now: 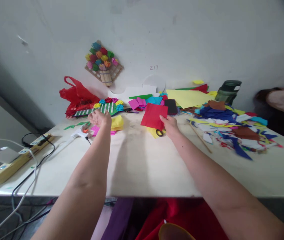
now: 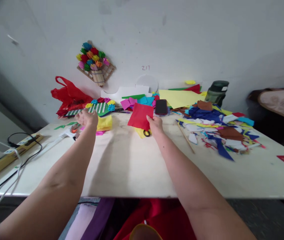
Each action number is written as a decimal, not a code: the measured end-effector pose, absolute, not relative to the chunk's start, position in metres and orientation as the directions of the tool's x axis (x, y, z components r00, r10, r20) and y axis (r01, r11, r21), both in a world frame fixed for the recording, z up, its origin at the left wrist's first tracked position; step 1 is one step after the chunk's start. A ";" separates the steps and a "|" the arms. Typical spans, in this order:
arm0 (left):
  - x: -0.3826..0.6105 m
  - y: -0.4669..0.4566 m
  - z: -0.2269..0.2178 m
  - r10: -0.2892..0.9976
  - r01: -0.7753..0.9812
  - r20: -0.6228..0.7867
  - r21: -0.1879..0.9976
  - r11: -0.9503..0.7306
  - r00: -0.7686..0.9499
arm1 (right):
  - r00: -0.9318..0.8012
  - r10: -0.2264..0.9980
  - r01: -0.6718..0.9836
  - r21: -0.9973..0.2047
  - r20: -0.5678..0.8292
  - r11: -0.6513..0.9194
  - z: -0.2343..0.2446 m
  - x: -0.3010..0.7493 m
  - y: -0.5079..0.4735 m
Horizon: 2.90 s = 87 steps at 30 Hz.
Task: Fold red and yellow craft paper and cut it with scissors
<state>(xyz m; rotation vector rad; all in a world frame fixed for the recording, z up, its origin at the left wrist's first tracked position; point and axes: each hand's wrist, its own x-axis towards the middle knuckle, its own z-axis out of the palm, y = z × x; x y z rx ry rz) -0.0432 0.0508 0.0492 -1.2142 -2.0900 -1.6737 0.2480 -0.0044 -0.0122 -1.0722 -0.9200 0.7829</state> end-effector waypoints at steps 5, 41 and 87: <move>0.026 0.034 0.062 0.852 0.365 0.339 0.911 -0.191 -0.399 | 0.494 0.850 -0.265 -0.901 0.180 0.344 -0.004 0.254 -0.003; 0.078 0.023 -0.014 0.955 -0.500 0.113 0.832 -0.242 -0.275 | -0.195 0.943 0.980 0.090 0.271 0.177 0.015 0.227 -0.040; 0.080 0.008 0.018 0.985 -0.645 -0.157 0.760 0.079 -0.064 | 0.000 0.967 0.997 -0.080 0.256 0.021 0.012 0.241 -0.039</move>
